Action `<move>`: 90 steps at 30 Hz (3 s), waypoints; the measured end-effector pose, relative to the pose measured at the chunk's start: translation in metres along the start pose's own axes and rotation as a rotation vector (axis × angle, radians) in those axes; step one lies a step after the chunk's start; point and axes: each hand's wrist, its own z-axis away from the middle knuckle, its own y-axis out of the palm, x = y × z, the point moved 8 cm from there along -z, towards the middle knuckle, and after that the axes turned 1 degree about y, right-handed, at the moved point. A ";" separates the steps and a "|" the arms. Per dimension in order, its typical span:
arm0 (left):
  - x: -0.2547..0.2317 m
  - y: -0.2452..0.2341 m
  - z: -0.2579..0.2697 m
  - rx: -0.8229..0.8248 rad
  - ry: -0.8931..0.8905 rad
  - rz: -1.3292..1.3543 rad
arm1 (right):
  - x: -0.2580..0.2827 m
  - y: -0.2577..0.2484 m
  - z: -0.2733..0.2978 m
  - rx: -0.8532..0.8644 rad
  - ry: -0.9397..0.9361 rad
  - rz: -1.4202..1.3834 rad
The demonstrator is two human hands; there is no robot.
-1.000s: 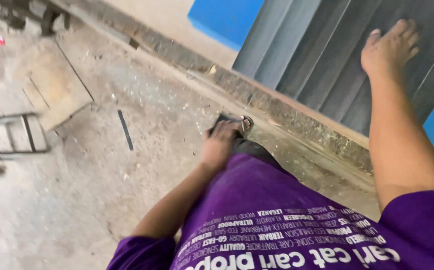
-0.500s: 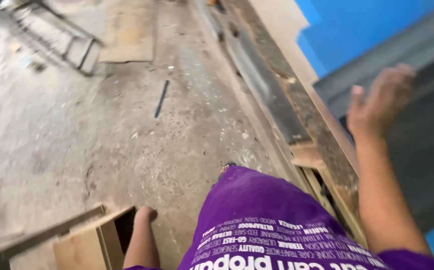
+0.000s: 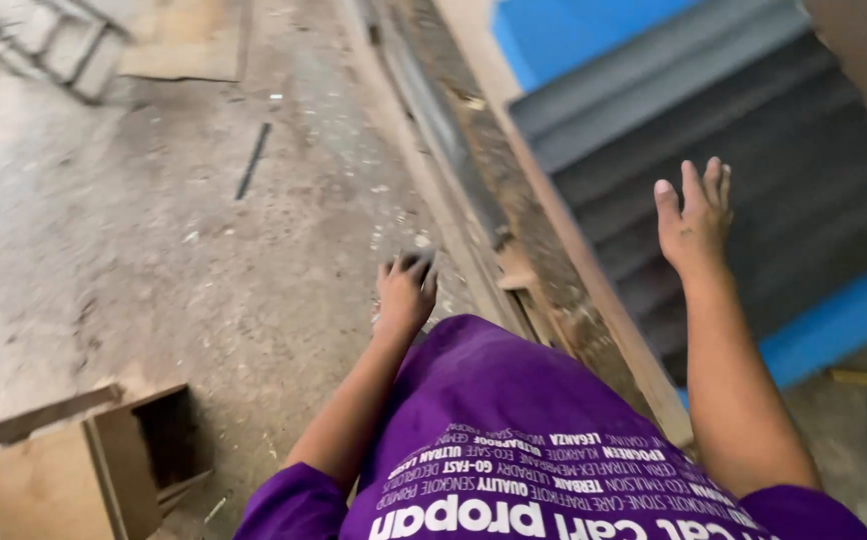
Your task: The person sands a dark, corrugated wooden board using a sanding block. They work on the board's surface and edges, moving the block back and forth to smooth the material.
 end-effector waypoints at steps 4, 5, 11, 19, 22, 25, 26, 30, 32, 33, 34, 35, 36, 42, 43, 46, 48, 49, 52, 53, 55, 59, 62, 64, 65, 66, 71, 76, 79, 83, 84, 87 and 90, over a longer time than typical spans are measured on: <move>-0.152 -0.027 -0.082 -0.106 0.288 0.097 | -0.107 -0.023 0.069 -0.067 0.296 0.162; -0.179 -0.024 -0.096 -0.135 0.361 0.035 | -0.106 -0.032 0.084 -0.167 0.185 0.203; -0.236 0.067 -0.154 0.002 0.709 -0.139 | -0.098 -0.037 0.108 -0.327 0.067 0.204; -0.245 0.096 -0.186 0.402 0.841 -0.106 | -0.075 -0.058 0.095 -0.381 0.121 0.227; -0.250 0.125 -0.209 0.534 0.897 -0.128 | -0.076 -0.057 0.093 -0.368 0.147 0.229; -0.288 0.174 -0.252 0.610 0.891 -0.063 | -0.077 -0.056 0.091 -0.333 0.197 0.218; -0.307 0.199 -0.269 0.622 0.902 -0.062 | -0.078 -0.056 0.089 -0.292 0.229 0.160; -0.395 0.309 -0.339 0.429 0.993 0.081 | -0.087 -0.051 0.090 -0.259 0.321 0.129; -0.437 0.371 -0.375 0.512 0.962 -0.002 | -0.086 -0.056 0.089 -0.303 0.306 0.142; -0.454 0.404 -0.392 0.595 0.919 -0.109 | -0.083 -0.057 0.088 -0.342 0.279 0.134; -0.460 0.406 -0.396 0.605 0.924 -0.100 | -0.084 -0.059 0.086 -0.338 0.290 0.140; -0.464 0.408 -0.400 0.616 0.886 -0.068 | -0.087 -0.060 0.086 -0.335 0.325 0.137; -0.462 0.408 -0.401 0.635 0.843 -0.045 | -0.087 -0.058 0.089 -0.327 0.363 0.124; -0.373 0.243 -0.321 0.586 0.992 -0.041 | -0.084 -0.066 0.084 -0.336 0.379 0.197; -0.383 0.253 -0.331 0.584 1.004 -0.036 | -0.088 -0.066 0.085 -0.344 0.387 0.203; -0.414 0.310 -0.358 0.683 1.048 -0.100 | -0.091 -0.061 0.091 -0.363 0.413 0.180; -0.453 0.371 -0.390 0.587 1.020 -0.118 | -0.092 -0.059 0.094 -0.364 0.391 0.140; -0.457 0.374 -0.390 0.593 1.031 -0.113 | -0.092 -0.060 0.092 -0.365 0.404 0.144; -0.439 0.349 -0.379 0.602 1.038 -0.163 | -0.086 -0.063 0.089 -0.369 0.376 0.132; -0.426 0.321 -0.366 0.619 1.055 -0.145 | -0.085 -0.063 0.090 -0.366 0.384 0.136; -0.410 0.293 -0.352 0.618 1.081 -0.121 | -0.085 -0.069 0.086 -0.379 0.387 0.151; -0.440 0.337 -0.369 0.661 1.086 -0.142 | -0.082 -0.078 0.085 -0.394 0.389 0.194; -0.464 0.352 -0.390 0.768 1.014 -0.252 | -0.080 -0.074 0.083 -0.410 0.374 0.185; -0.450 0.340 -0.380 0.827 0.946 -0.307 | -0.078 -0.071 0.087 -0.401 0.365 0.174; -0.438 0.325 -0.367 0.767 0.978 -0.297 | -0.079 -0.070 0.090 -0.392 0.384 0.171; -0.435 0.312 -0.360 0.689 1.022 -0.286 | -0.084 -0.069 0.088 -0.401 0.402 0.176; -0.444 0.335 -0.372 0.656 1.035 -0.221 | -0.085 -0.075 0.086 -0.403 0.402 0.184; -0.453 0.350 -0.389 0.836 0.858 -0.284 | -0.077 -0.075 0.085 -0.429 0.346 0.199; -0.427 0.305 -0.362 0.639 0.959 -0.251 | -0.083 -0.073 0.086 -0.434 0.353 0.188; -0.428 0.309 -0.367 0.719 0.952 -0.328 | -0.085 -0.076 0.084 -0.448 0.374 0.182; -0.435 0.318 -0.378 0.705 0.949 -0.336 | -0.081 -0.078 0.083 -0.450 0.342 0.176; -0.466 0.376 -0.412 0.775 0.872 -0.298 | -0.074 -0.085 0.080 -0.453 0.343 0.188; -0.449 0.355 -0.390 0.729 0.907 -0.318 | -0.075 -0.085 0.082 -0.456 0.327 0.200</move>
